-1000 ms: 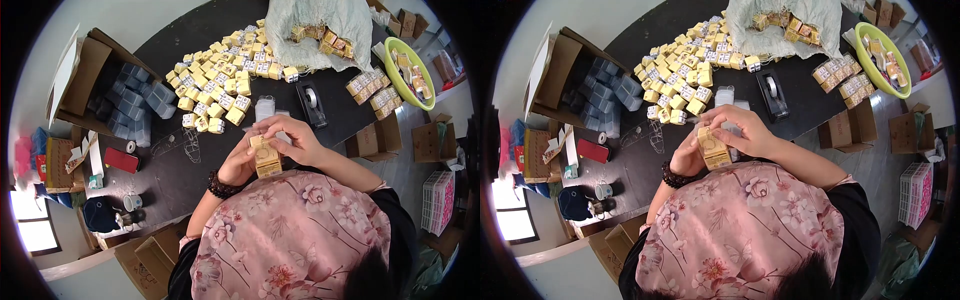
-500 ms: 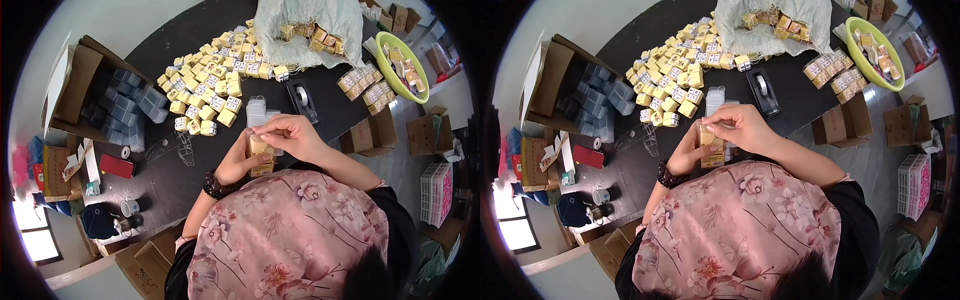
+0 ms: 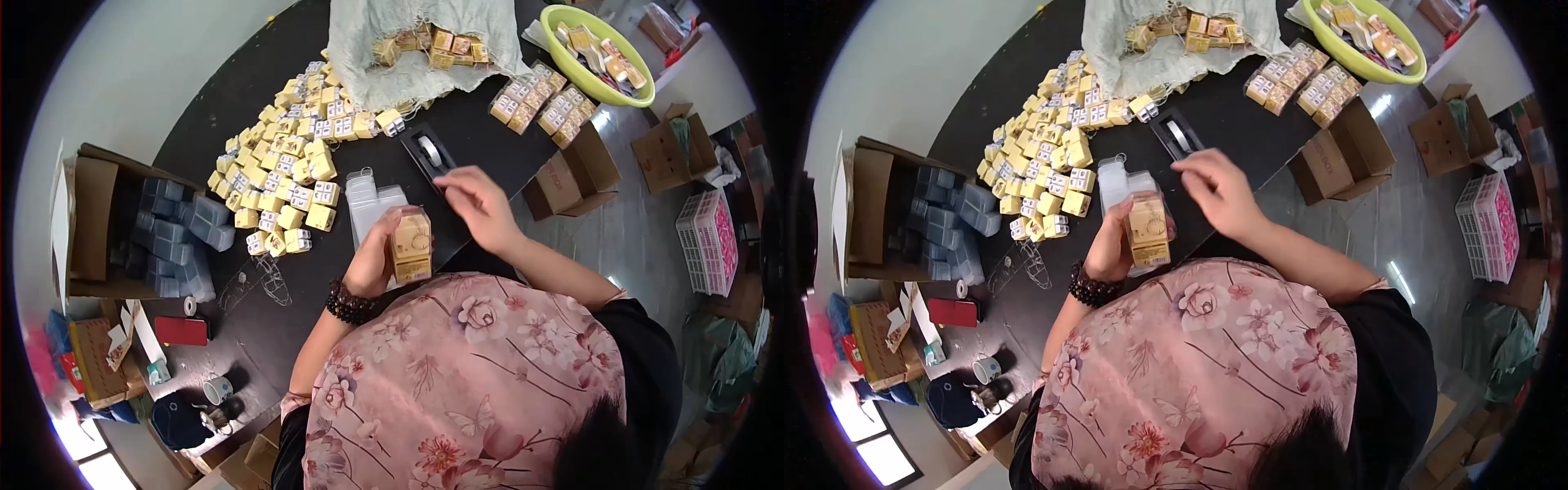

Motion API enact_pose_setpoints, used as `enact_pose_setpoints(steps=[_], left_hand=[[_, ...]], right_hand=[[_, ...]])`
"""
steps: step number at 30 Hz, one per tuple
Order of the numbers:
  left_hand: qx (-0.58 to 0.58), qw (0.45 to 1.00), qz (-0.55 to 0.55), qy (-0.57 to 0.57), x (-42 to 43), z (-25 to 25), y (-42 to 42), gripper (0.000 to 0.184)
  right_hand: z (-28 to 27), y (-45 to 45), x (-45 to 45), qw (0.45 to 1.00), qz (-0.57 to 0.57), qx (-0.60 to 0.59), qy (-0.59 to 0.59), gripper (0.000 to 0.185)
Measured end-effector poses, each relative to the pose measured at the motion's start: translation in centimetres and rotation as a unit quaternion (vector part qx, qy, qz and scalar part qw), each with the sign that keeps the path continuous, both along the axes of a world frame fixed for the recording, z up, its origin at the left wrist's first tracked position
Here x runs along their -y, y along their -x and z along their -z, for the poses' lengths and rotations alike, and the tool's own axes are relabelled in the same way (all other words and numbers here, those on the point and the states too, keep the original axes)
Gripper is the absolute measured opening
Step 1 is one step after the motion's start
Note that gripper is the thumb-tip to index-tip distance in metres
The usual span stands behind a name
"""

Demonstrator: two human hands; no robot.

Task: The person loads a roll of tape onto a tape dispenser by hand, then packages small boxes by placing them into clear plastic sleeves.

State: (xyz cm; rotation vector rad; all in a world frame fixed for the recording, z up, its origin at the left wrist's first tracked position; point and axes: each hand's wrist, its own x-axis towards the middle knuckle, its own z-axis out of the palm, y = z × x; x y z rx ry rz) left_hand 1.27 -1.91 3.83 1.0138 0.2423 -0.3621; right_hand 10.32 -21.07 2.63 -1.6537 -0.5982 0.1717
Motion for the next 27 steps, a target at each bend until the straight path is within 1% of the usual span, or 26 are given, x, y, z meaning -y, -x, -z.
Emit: enact_pose_setpoints(steps=[1, 2, 3, 4, 5, 6, 7, 8, 9, 10, 11, 13, 15, 16, 17, 19, 20, 21, 22, 23, 24, 25, 26, 27], left_hand=[[-0.022, 1.000, 0.006, -0.001, 0.4, 0.1, -1.1, 0.055], [-0.044, 0.999, 0.012, -0.003, 0.6, 0.2, -2.2, 0.056], [-0.063, 0.997, 0.045, 0.025, 0.7, 0.8, -3.3, 0.057], [-0.087, 0.993, 0.060, 0.046, 1.0, 1.4, -4.1, 0.057], [-0.112, 0.989, 0.075, 0.065, 1.4, 1.9, -4.6, 0.057], [-0.119, 0.989, 0.075, 0.049, 1.9, 2.4, -5.1, 0.059], [-0.121, 0.988, 0.079, 0.047, 1.9, 2.8, -5.4, 0.059], [-0.122, 0.987, 0.084, 0.055, 2.0, 3.3, -5.6, 0.061], [-0.124, 0.986, 0.089, 0.063, 1.9, 3.4, -5.8, 0.063], [-0.126, 0.986, 0.091, 0.062, 1.9, 3.3, -5.9, 0.063], [-0.136, 0.985, 0.089, 0.061, 1.9, 3.2, -5.9, 0.063], [-0.148, 0.983, 0.088, 0.058, 2.1, 2.5, -6.0, 0.063], [-0.163, 0.982, 0.082, 0.042, 2.2, 2.0, -6.0, 0.061], [-0.166, 0.982, 0.084, 0.043, 2.2, 2.2, -6.0, 0.061], [-0.162, 0.981, 0.090, 0.053, 2.1, 2.3, -6.1, 0.063], [-0.157, 0.981, 0.095, 0.062, 2.4, 2.2, -6.0, 0.065], [-0.144, 0.986, 0.071, 0.051, 2.7, 1.9, -5.8, 0.063], [-0.130, 0.990, 0.047, 0.039, 3.1, 1.7, -5.6, 0.061], [-0.128, 0.990, 0.048, 0.038, 3.4, 2.0, -5.6, 0.061], [-0.044, 0.998, -0.012, -0.043, 3.8, 2.7, -5.3, 0.059], [0.037, 0.989, -0.072, -0.123, 4.1, 3.3, -5.0, 0.058], [0.070, 0.986, -0.077, -0.129, 4.4, 1.5, -4.8, 0.062], [0.068, 0.986, -0.076, -0.128, 4.6, 1.2, -4.4, 0.062], [0.130, 0.966, -0.057, -0.217, 4.6, 1.0, -4.2, 0.063]], right_hand=[[1.5, -1.3, 0.3, 0.993, 0.108, 0.013, 0.038, 0.017], [3.4, -2.7, 1.1, 0.988, 0.111, 0.021, 0.110, 0.016], [4.7, -3.9, 1.9, 0.977, 0.111, 0.029, 0.181, 0.016], [4.5, -4.6, 1.9, 0.977, 0.115, 0.025, 0.180, 0.016], [4.1, -5.0, 1.9, 0.978, 0.062, -0.118, 0.158, 0.016], [4.0, -5.5, 1.9, 0.958, 0.007, -0.255, 0.130, 0.017], [4.3, -6.0, 2.1, 0.948, -0.014, -0.310, 0.069, 0.012], [4.2, -6.3, 2.3, 0.948, -0.012, -0.311, 0.067, 0.012], [4.2, -6.5, 2.2, 0.919, -0.008, -0.394, -0.014, 0.011], [4.1, -6.5, 2.3, 0.876, -0.005, -0.473, -0.095, 0.010], [3.8, -6.1, 2.6, 0.875, -0.004, -0.475, -0.095, 0.010], [3.1, -4.8, 3.3, 0.906, -0.003, -0.420, -0.052, 0.011], [5.4, -3.7, 3.7, 0.930, 0.014, -0.368, 0.022, 0.013], [5.9, -2.7, 3.5, 0.939, 0.048, -0.340, 0.028, 0.013], [7.5, -2.4, 3.5, 0.938, 0.050, -0.343, 0.028, 0.013], [9.3, -1.9, 3.1, 0.943, 0.095, -0.320, -0.004, 0.008], [9.8, -1.8, 3.5, 0.942, 0.095, -0.320, -0.005, 0.008], [8.2, -1.3, 3.8, 0.926, 0.072, -0.367, -0.056, 0.006], [6.4, -1.2, 4.1, 0.904, 0.048, -0.410, -0.107, 0.005], [4.9, -0.9, 4.3, 0.905, 0.050, -0.409, -0.106, 0.005], [3.4, -0.3, 4.4, 0.895, 0.014, -0.419, -0.153, 0.005], [2.2, 0.2, 4.4, 0.882, -0.021, -0.427, -0.199, 0.006], [1.1, 0.5, 4.3, 0.881, -0.020, -0.429, -0.199, 0.006], [0.1, 0.6, 4.0, 0.883, -0.015, -0.438, -0.170, 0.007]])
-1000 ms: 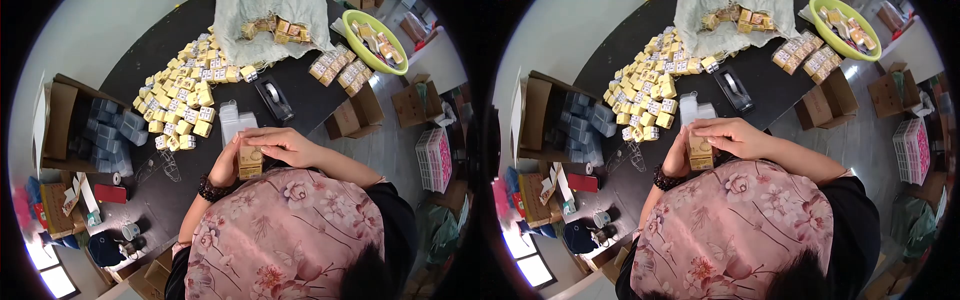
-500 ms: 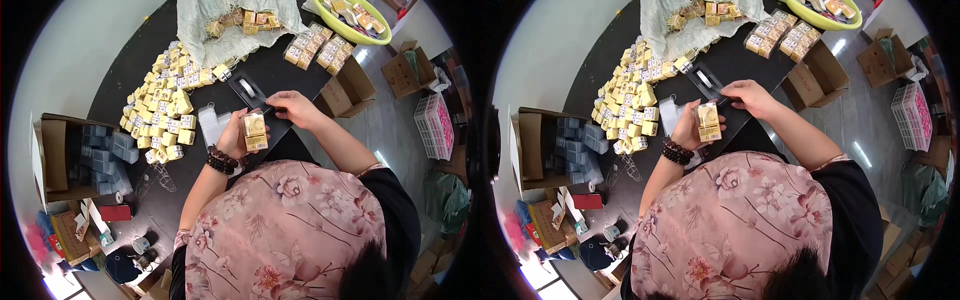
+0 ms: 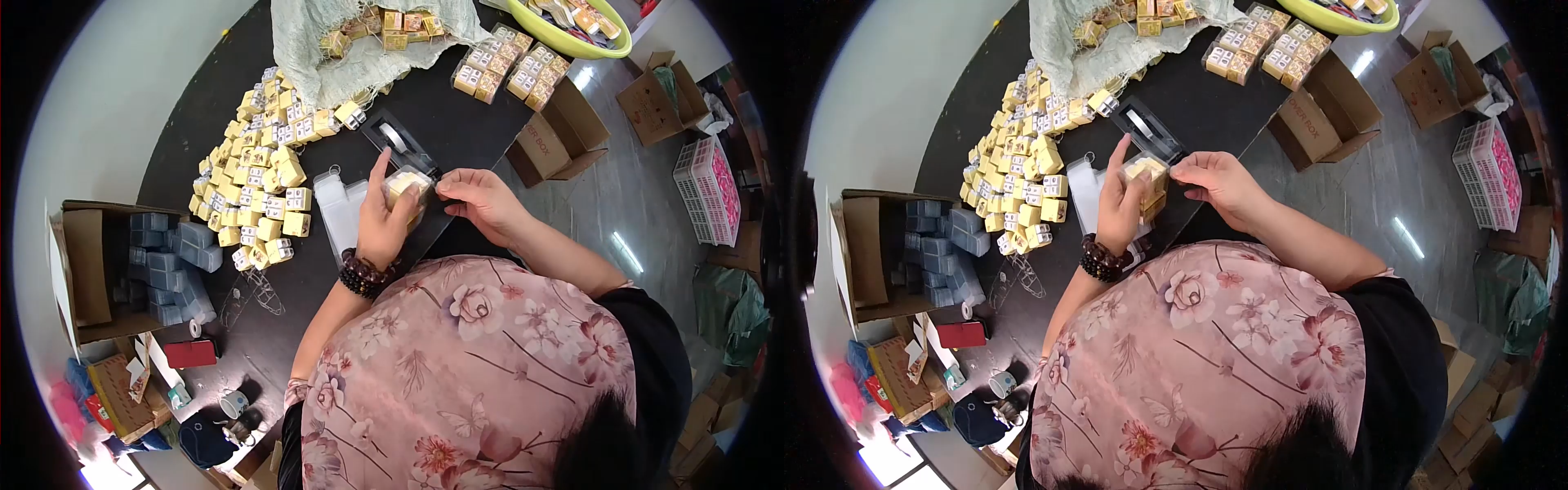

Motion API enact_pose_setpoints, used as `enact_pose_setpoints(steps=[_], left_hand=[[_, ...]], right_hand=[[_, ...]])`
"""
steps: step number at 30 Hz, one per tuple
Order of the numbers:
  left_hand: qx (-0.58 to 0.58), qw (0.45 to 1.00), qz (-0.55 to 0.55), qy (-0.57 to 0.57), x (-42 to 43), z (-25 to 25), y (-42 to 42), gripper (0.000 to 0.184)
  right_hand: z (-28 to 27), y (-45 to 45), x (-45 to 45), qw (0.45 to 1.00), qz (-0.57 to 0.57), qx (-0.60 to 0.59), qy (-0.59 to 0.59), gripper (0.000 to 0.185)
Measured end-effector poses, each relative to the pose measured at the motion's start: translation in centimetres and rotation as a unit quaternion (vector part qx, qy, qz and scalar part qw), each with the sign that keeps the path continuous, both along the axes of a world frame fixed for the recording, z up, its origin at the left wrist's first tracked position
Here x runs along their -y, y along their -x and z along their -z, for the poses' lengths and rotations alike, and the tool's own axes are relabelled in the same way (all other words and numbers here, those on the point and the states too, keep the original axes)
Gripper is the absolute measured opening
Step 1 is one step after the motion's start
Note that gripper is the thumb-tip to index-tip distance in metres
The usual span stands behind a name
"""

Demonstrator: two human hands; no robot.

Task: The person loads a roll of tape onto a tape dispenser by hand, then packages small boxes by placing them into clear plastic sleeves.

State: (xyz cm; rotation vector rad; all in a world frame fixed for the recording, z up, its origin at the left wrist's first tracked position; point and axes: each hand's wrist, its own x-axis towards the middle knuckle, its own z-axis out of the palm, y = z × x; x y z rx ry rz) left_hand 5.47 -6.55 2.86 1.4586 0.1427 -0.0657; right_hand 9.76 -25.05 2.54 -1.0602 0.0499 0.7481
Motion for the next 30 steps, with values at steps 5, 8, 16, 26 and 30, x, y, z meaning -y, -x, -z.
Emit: enact_pose_setpoints(steps=[5, 8, 16, 26, 30], left_hand=[[0.118, 0.970, 0.005, -0.214, 0.1, -0.7, 0.3, 0.065], [0.056, 0.998, 0.021, 0.011, 0.3, -0.5, 0.7, 0.054], [-0.170, 0.963, 0.007, 0.209, -1.1, 2.5, -0.9, 0.045], [-0.287, 0.925, 0.073, 0.236, -1.7, 1.4, -1.7, 0.058], [-0.291, 0.923, 0.080, 0.237, -1.7, 1.3, -1.7, 0.059]], right_hand=[[-0.8, -0.1, -0.4, 0.995, -0.050, -0.037, 0.080, 0.013], [0.2, 0.0, -0.7, 0.996, -0.043, -0.025, 0.079, 0.026], [4.5, -1.8, -2.0, 0.909, 0.134, 0.334, 0.212, 0.036], [3.1, -5.5, -0.9, 0.995, -0.024, 0.020, 0.096, 0.013], [5.6, -3.1, -0.8, 0.975, -0.018, 0.097, 0.200, 0.015]])
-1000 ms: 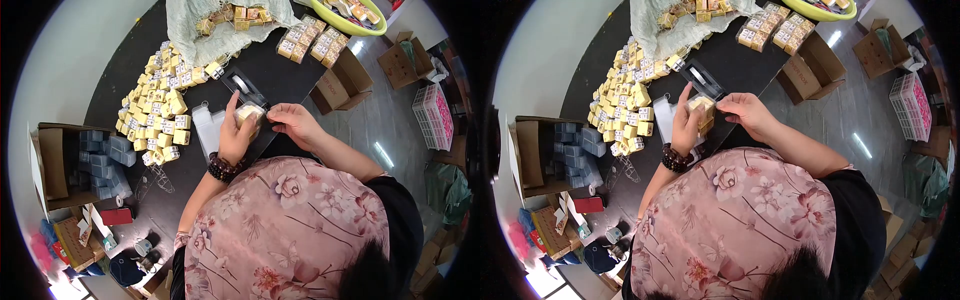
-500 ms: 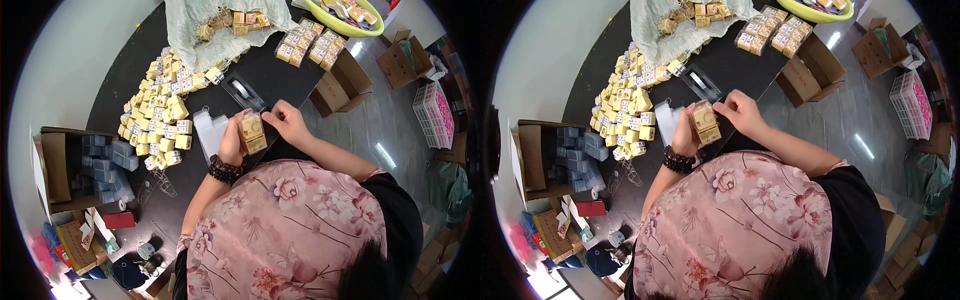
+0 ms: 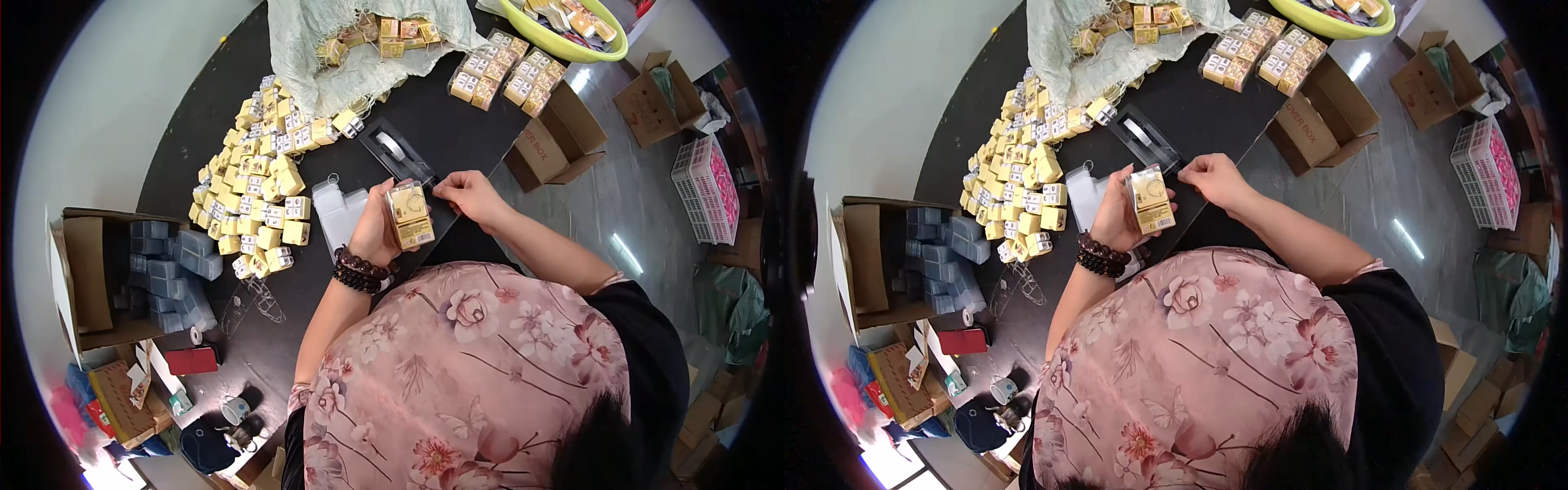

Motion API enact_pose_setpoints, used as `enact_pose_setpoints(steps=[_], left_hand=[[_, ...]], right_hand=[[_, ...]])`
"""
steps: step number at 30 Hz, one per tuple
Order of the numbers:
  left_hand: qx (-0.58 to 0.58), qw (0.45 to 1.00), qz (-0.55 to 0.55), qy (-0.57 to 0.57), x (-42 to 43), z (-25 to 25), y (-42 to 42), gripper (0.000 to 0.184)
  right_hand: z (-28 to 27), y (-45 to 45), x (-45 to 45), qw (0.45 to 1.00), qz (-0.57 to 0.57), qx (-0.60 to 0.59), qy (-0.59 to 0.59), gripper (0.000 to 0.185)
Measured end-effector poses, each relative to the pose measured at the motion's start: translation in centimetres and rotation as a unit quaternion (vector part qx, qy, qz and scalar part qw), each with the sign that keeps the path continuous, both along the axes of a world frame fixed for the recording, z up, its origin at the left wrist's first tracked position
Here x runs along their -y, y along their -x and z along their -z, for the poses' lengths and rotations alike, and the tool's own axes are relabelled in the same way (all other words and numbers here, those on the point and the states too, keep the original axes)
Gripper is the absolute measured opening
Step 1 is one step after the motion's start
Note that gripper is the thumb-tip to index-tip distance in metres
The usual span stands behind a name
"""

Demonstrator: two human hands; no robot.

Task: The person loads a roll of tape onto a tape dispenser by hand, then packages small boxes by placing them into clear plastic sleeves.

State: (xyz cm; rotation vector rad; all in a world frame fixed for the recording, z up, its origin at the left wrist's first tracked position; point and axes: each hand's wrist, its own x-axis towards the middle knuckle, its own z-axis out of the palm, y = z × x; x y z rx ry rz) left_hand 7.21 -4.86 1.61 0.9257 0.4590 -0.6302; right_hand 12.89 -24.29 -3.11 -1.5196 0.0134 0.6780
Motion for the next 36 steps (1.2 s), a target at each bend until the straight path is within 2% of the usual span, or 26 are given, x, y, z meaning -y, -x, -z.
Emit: enact_pose_setpoints(steps=[4, 6, 8, 9, 11, 15, 18, 24, 27, 30, 31, 32, 33, 34, 35, 36], left_hand=[[-0.007, 0.999, -0.016, 0.026, 0.3, -0.5, 0.5, 0.058], [-0.001, 0.991, -0.127, 0.032, 0.5, -1.6, 0.6, 0.058], [0.040, 0.987, -0.153, 0.030, 0.2, -1.5, 1.0, 0.061], [0.056, 0.983, -0.174, 0.006, 0.1, -1.9, 1.1, 0.063], [0.073, 0.975, -0.211, -0.013, 0.2, -1.8, 1.1, 0.067], [0.103, 0.969, -0.224, 0.016, 1.2, -2.2, 1.3, 0.066], [0.095, 0.964, -0.247, 0.037, 1.3, -3.1, 1.8, 0.063], [0.060, 0.957, -0.270, 0.089, 1.8, -3.6, 2.4, 0.056], [0.086, 0.952, -0.282, 0.088, 2.0, -3.5, 2.4, 0.057], [0.065, 0.947, -0.292, 0.114, 2.1, -3.8, 2.5, 0.060], [0.020, 0.946, -0.297, 0.132, 2.2, -4.1, 2.6, 0.061], [-0.025, 0.942, -0.301, 0.148, 2.3, -4.3, 2.5, 0.062], [-0.023, 0.942, -0.300, 0.149, 2.1, -3.6, 2.6, 0.062], [0.013, 0.943, -0.265, 0.202, 1.9, -2.5, 2.8, 0.063], [0.049, 0.939, -0.222, 0.256, 1.7, -1.7, 2.8, 0.064], [0.035, 0.940, -0.236, 0.246, 1.8, -2.0, 2.8, 0.063]], right_hand=[[2.0, 0.3, 0.0, 0.999, 0.026, 0.007, 0.035, 0.015], [1.8, 0.3, 0.6, 0.998, 0.022, 0.003, 0.058, 0.013], [1.2, 1.7, 1.1, 0.993, 0.036, -0.002, -0.114, 0.013], [-0.1, 2.4, 0.9, 0.993, 0.032, -0.003, -0.113, 0.013], [-3.9, 4.0, 0.1, 0.978, -0.017, -0.040, -0.206, 0.013], [-5.1, 4.2, -0.8, 0.991, -0.042, -0.041, -0.118, 0.018], [-5.3, 4.5, -1.1, 0.991, -0.032, -0.003, -0.129, 0.025], [-5.3, 4.7, -0.9, 0.994, -0.075, 0.028, -0.071, 0.021], [-5.5, 4.7, -1.1, 0.992, -0.067, 0.006, -0.107, 0.022], [-5.7, 5.2, -1.3, 0.988, -0.040, 0.060, -0.134, 0.031], [-5.7, 5.2, -1.2, 0.988, -0.040, 0.060, -0.134, 0.031], [-5.8, 5.2, -0.9, 0.991, -0.047, 0.103, -0.077, 0.032], [-6.0, 5.2, -0.8, 0.987, -0.054, 0.147, -0.020, 0.034], [-5.9, 5.1, -0.7, 0.987, -0.050, 0.151, -0.018, 0.034], [-5.6, 5.1, -0.7, 0.983, -0.062, 0.168, 0.034, 0.036], [-5.2, 4.9, -0.4, 0.976, -0.067, 0.188, 0.090, 0.037]])
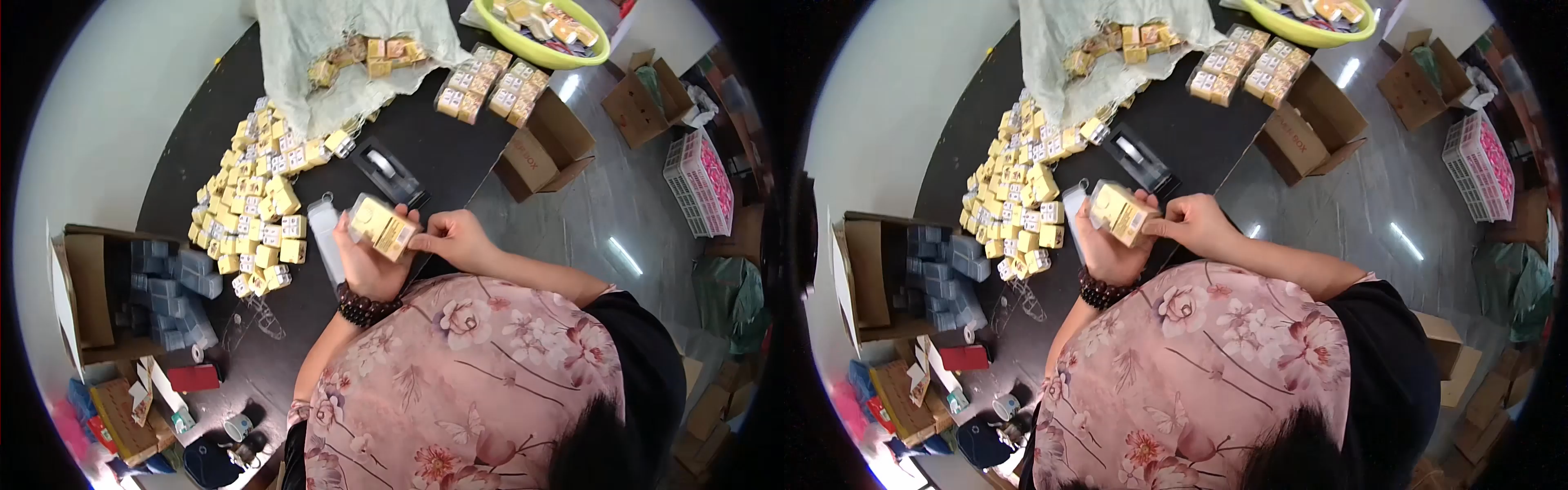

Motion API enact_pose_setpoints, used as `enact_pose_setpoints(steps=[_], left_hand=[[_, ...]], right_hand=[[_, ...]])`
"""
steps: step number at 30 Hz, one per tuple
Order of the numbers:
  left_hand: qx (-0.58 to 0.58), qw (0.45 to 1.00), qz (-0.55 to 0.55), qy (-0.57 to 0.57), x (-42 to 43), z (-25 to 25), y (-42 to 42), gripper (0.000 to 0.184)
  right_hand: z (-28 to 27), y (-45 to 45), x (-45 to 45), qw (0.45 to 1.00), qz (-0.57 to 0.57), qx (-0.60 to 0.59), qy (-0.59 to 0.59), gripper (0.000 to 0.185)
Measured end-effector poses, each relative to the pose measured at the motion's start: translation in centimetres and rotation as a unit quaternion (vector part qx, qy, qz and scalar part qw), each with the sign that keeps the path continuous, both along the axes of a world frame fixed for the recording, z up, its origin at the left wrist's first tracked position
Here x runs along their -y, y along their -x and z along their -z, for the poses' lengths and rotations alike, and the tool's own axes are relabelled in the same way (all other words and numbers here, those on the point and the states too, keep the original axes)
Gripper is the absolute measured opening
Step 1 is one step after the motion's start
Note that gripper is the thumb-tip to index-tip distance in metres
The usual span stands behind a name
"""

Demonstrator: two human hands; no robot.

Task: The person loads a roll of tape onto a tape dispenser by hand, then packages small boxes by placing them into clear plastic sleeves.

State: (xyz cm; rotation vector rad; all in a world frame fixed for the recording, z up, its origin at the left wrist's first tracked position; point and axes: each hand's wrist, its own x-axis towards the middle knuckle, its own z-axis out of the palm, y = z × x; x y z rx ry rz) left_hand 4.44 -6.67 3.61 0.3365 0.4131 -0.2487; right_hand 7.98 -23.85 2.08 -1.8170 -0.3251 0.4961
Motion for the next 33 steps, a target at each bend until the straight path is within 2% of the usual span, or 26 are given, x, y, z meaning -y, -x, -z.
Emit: enact_pose_setpoints(steps=[3, 4, 6, 7, 9, 10, 11, 12, 13, 14, 15, 16, 17, 18, 20, 22, 24, 25, 26, 27, 28, 29, 30, 31, 32, 33], left_hand=[[-0.023, 0.998, -0.044, -0.028, 0.8, -1.3, -0.2, 0.061], [0.034, 0.998, -0.037, -0.029, 1.1, -1.1, -0.3, 0.059], [0.097, 0.994, 0.001, -0.058, 1.1, -0.9, -0.2, 0.059], [0.078, 0.993, -0.004, -0.091, 1.5, -0.9, -0.1, 0.058], [0.079, 0.986, -0.027, -0.142, 2.1, 0.0, -0.2, 0.052], [0.127, 0.967, -0.019, -0.221, 2.2, 0.7, -0.1, 0.049], [0.173, 0.939, -0.014, -0.297, 2.3, 1.0, -0.2, 0.047], [0.139, 0.945, -0.006, -0.297, 2.6, -0.4, -0.2, 0.046], [0.172, 0.901, -0.009, -0.397, 2.1, 0.4, -0.6, 0.045], [0.201, 0.846, -0.013, -0.493, 1.0, 1.1, -0.7, 0.044], [0.186, 0.782, -0.020, -0.595, -0.3, 1.1, -0.6, 0.043], [0.169, 0.699, -0.028, -0.695, -2.0, 1.3, -0.1, 0.045], [0.147, 0.603, -0.037, -0.783, -3.8, 1.5, 0.8, 0.049], [0.141, 0.522, -0.069, -0.838, -5.4, 2.1, 1.8, 0.064], [0.050, 0.420, -0.113, -0.899, -7.3, 4.1, 4.2, 0.072], [-0.014, 0.434, -0.092, -0.896, -8.7, 6.3, 6.2, 0.071], [0.039, 0.494, -0.001, -0.869, -9.8, 7.2, 7.4, 0.063], [0.050, 0.484, -0.035, -0.873, -9.5, 7.2, 7.6, 0.047], [0.043, 0.483, -0.038, -0.874, -9.2, 6.9, 7.9, 0.047], [0.055, 0.493, -0.095, -0.863, -9.1, 6.5, 8.0, 0.039], [0.068, 0.501, -0.152, -0.849, -8.8, 6.2, 8.1, 0.031], [0.018, 0.600, -0.174, -0.781, -8.4, 5.8, 8.2, 0.020], [0.050, 0.656, -0.187, -0.730, -8.3, 5.3, 8.1, 0.022], [0.081, 0.707, -0.200, -0.674, -8.1, 4.7, 7.9, 0.024], [0.110, 0.756, -0.206, -0.612, -7.2, 3.4, 7.6, 0.030], [0.135, 0.763, -0.191, -0.603, -6.4, 2.5, 7.4, 0.035]], right_hand=[[2.2, 0.1, 0.4, 0.989, 0.014, 0.007, -0.149, 0.033], [2.3, 0.0, 0.1, 0.958, -0.039, -0.060, -0.279, 0.037], [0.4, 0.4, 1.4, 0.872, -0.073, -0.292, -0.386, 0.035], [0.6, 0.4, 1.3, 0.825, -0.112, -0.336, -0.441, 0.034], [-0.9, 0.9, 1.3, 0.808, -0.083, -0.388, -0.435, 0.029], [-1.4, 1.0, 1.6, 0.790, -0.094, -0.411, -0.446, 0.032], [-1.4, 0.8, 1.8, 0.793, -0.091, -0.405, -0.446, 0.032], [-1.1, 0.5, 1.9, 0.803, -0.078, -0.385, -0.447, 0.030], [-0.8, 0.2, 2.0, 0.812, -0.065, -0.366, -0.449, 0.030], [-0.7, -1.0, 2.9, 0.862, -0.015, -0.307, -0.403, 0.033], [0.9, -2.9, 3.4, 0.944, 0.041, -0.101, -0.311, 0.036], [1.9, -4.9, 5.0, 0.971, 0.087, 0.052, -0.218, 0.042], [-0.3, -5.9, 6.6, 0.973, 0.155, 0.169, -0.002, 0.046], [1.4, -7.9, 7.8, 0.930, 0.220, 0.277, 0.104, 0.047], [4.2, -10.9, 9.7, 0.895, 0.270, 0.322, 0.152, 0.045], [6.6, -13.1, 10.4, 0.837, 0.257, 0.442, 0.194, 0.047], [6.9, -13.1, 9.7, 0.828, 0.250, 0.451, 0.220, 0.041], [6.5, -12.8, 9.2, 0.791, 0.276, 0.481, 0.259, 0.040], [6.1, -12.3, 8.7, 0.749, 0.302, 0.509, 0.297, 0.039], [4.4, -11.0, 7.3, 0.751, 0.308, 0.517, 0.270, 0.034], [3.5, -10.0, 6.2, 0.786, 0.265, 0.526, 0.188, 0.031], [3.0, -8.8, 4.7, 0.813, 0.221, 0.529, 0.104, 0.029], [2.2, -7.1, 2.4, 0.862, 0.154, 0.482, -0.007, 0.023], [1.7, -4.8, 0.1, 0.935, 0.077, 0.330, -0.107, 0.025], [1.7, -2.9, -2.7, 0.957, 0.020, 0.215, -0.193, 0.030], [1.8, -1.2, -4.8, 0.970, -0.040, 0.023, -0.238, 0.031]])
